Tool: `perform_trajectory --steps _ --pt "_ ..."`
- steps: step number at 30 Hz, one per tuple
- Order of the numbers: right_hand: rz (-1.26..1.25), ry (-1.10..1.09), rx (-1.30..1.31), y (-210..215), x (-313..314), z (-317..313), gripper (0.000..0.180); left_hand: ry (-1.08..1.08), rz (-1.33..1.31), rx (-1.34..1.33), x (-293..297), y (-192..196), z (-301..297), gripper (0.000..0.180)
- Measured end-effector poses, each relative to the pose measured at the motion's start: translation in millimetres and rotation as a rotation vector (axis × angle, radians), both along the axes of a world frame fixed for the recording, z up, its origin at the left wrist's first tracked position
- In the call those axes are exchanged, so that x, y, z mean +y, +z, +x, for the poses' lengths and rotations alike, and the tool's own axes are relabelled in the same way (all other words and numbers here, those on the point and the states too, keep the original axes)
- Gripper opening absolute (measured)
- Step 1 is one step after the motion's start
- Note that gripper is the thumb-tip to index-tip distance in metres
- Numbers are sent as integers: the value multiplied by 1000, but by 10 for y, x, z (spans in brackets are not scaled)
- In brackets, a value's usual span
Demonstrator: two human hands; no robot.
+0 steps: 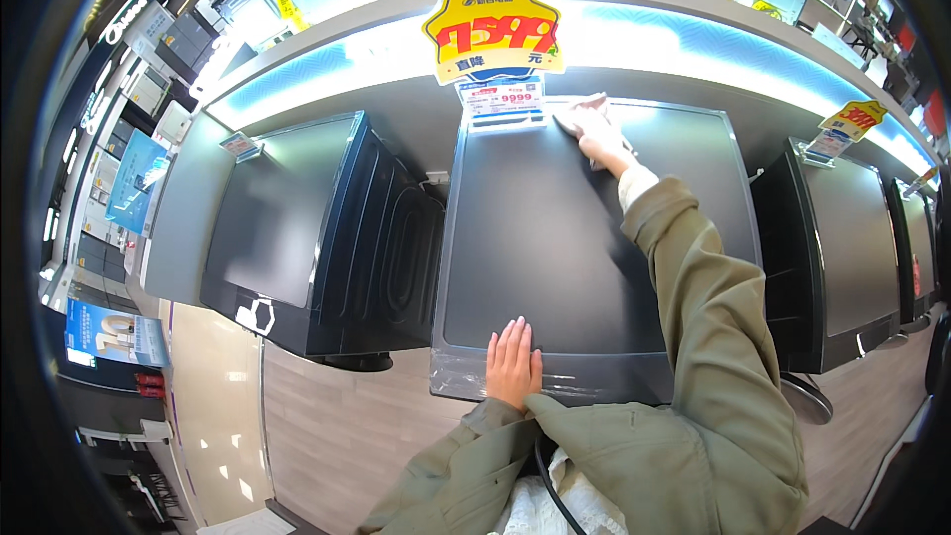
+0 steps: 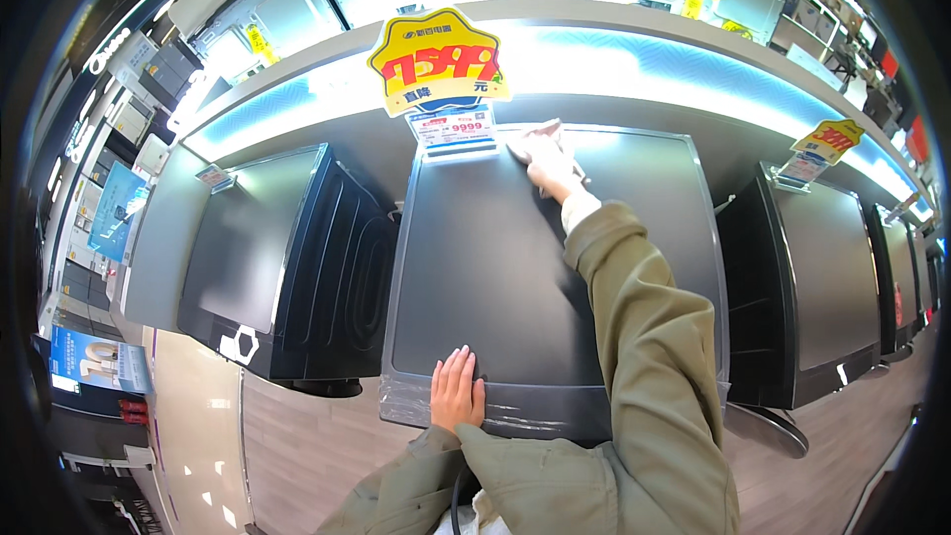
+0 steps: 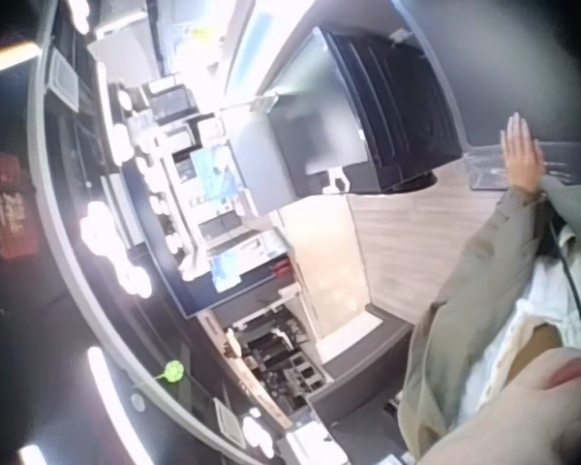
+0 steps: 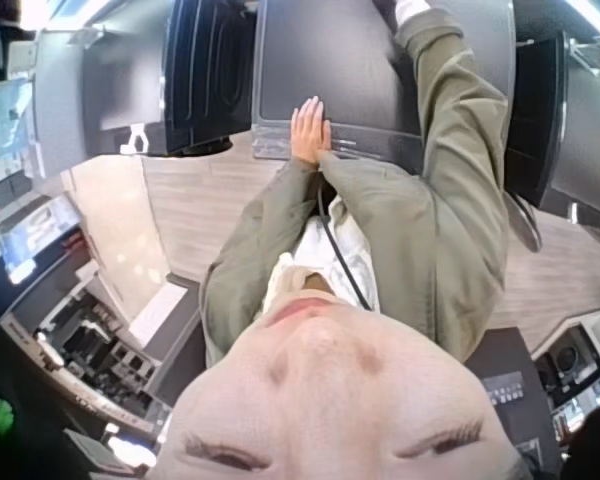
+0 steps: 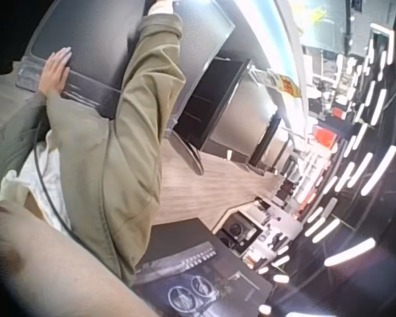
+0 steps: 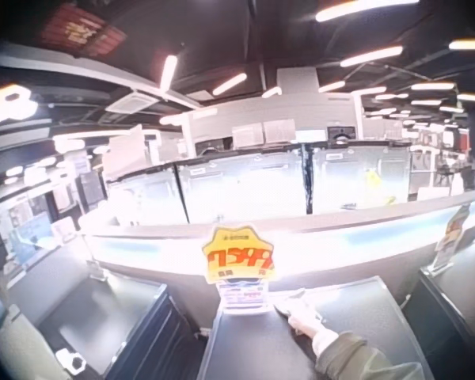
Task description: The person wipes the surfaces of several washing machines and dryers in a retail showroom using a cloth. They clean the tops, control panels, and doors of multiple units, moving from one appliance to the next in sequence.
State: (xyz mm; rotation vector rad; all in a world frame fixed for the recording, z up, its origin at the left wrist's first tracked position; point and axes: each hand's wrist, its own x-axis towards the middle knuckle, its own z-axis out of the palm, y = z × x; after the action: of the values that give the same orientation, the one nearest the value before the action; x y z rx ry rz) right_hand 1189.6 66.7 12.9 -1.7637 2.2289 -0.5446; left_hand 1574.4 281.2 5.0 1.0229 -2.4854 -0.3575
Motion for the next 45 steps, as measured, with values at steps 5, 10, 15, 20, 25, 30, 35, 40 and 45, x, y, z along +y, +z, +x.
perform_trajectory --steps 5,10,15,20,25,30,35,40,45 --pt "-181 194 212 -106 1330 774 56 4 -56 -10 -4 -37 4 42" --pt "-29 368 155 294 3145 1653 58 -23 -69 -14 19 -97 14 43" --pt "-51 282 218 445 3696 1929 60 -16 -67 -36 58 -92 19 43" --pt "-81 263 265 397 3566 1862 58 -28 -58 -27 36 -81 9 43" --pt "-151 228 334 331 3095 1659 55 -15 -65 -37 7 -86 16 42" --pt "-238 100 387 118 2259 1181 58 -2 -74 -53 15 -65 -21 41" --pt "-277 -55 298 -132 1037 568 60 31 -53 -12 18 -20 -19 40" --pt "14 -424 321 -426 -29 -101 48 14 -68 9 5 -3 -58 39" --pt "-24 -279 202 -334 43 7 55 29 -33 7 21 28 -24 40"
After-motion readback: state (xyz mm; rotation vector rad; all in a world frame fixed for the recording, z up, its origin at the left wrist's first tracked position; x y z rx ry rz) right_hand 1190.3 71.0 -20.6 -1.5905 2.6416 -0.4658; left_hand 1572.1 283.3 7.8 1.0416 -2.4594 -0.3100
